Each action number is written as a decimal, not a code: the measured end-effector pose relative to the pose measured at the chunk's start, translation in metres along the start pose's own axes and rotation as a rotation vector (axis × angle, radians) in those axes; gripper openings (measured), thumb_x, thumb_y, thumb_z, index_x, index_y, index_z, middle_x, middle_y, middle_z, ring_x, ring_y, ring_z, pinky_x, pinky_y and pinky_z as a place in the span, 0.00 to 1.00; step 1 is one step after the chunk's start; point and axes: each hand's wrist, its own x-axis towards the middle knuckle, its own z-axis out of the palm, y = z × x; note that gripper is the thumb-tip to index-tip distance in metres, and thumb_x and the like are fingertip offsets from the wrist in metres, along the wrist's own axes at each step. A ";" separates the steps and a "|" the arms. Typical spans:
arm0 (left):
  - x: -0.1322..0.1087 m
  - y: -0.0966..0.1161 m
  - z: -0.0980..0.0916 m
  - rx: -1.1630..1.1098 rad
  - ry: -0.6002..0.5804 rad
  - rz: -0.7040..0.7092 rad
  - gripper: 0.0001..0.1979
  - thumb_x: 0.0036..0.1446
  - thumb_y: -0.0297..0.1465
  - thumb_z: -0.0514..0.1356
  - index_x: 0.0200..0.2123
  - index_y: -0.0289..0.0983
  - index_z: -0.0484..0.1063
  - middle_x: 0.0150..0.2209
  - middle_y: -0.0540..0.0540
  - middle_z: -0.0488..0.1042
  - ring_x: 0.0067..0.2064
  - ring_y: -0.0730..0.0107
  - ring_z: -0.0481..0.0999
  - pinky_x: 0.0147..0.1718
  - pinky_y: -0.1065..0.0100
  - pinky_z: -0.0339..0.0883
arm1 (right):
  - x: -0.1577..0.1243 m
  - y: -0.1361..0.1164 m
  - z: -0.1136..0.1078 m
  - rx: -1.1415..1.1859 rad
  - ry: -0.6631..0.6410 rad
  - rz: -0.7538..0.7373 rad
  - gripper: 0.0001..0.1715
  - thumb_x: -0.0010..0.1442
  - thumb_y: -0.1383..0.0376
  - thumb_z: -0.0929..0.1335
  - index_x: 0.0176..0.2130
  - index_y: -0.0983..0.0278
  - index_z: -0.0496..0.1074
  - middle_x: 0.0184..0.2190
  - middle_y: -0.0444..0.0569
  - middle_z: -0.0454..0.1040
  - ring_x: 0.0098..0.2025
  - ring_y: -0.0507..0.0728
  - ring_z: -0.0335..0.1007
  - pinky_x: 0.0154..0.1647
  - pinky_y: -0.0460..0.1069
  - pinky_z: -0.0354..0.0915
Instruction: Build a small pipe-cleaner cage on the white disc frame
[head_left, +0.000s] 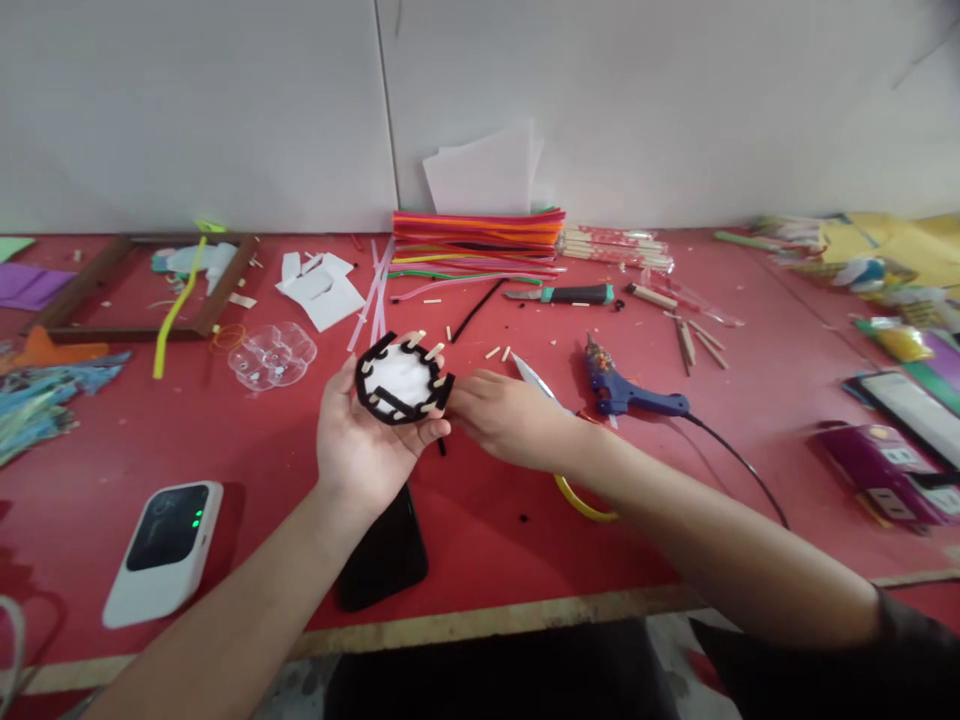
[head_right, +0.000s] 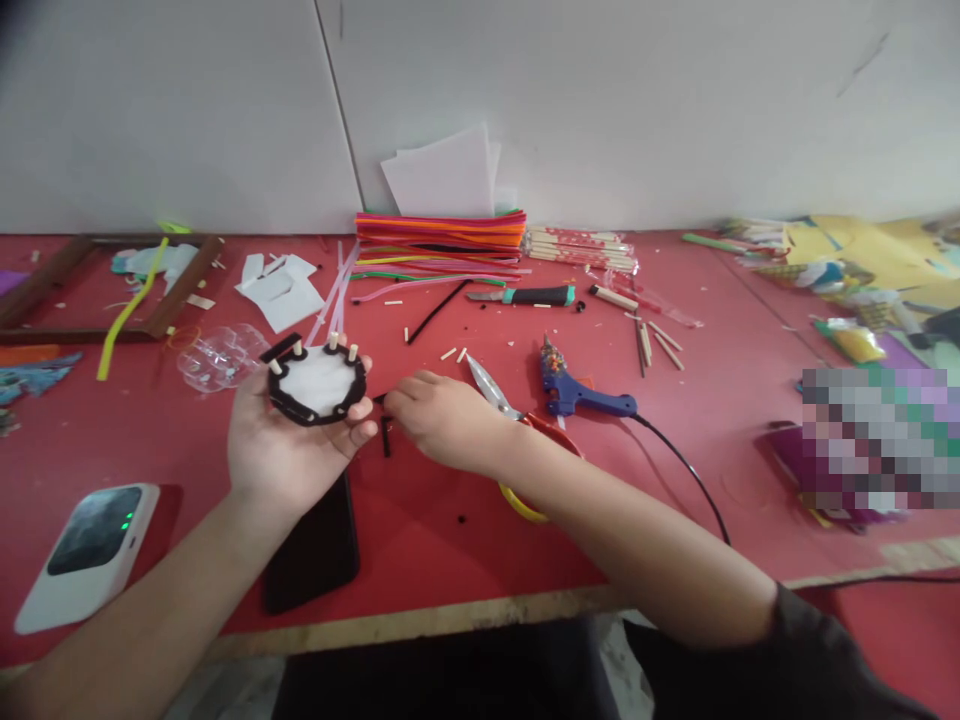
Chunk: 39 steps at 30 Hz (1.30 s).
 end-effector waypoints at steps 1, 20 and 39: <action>-0.001 0.000 0.000 0.002 0.001 -0.002 0.19 0.67 0.44 0.56 0.51 0.40 0.78 0.41 0.44 0.85 0.28 0.65 0.81 0.27 0.63 0.80 | -0.006 0.002 -0.005 0.087 0.063 0.050 0.11 0.71 0.72 0.64 0.46 0.69 0.77 0.41 0.57 0.81 0.42 0.59 0.76 0.45 0.53 0.70; 0.008 -0.024 -0.007 0.283 0.022 -0.294 0.28 0.75 0.36 0.47 0.75 0.39 0.58 0.41 0.39 0.85 0.32 0.54 0.87 0.24 0.60 0.82 | -0.058 0.003 -0.008 1.568 0.629 0.695 0.22 0.45 0.55 0.84 0.31 0.63 0.77 0.22 0.41 0.77 0.24 0.52 0.80 0.26 0.45 0.78; 0.016 0.021 -0.018 -0.089 0.029 -0.001 0.24 0.72 0.43 0.52 0.67 0.47 0.71 0.50 0.42 0.85 0.30 0.70 0.82 0.27 0.72 0.78 | -0.060 -0.010 0.004 1.101 0.829 0.567 0.08 0.61 0.61 0.73 0.33 0.60 0.71 0.26 0.42 0.77 0.23 0.51 0.74 0.24 0.47 0.72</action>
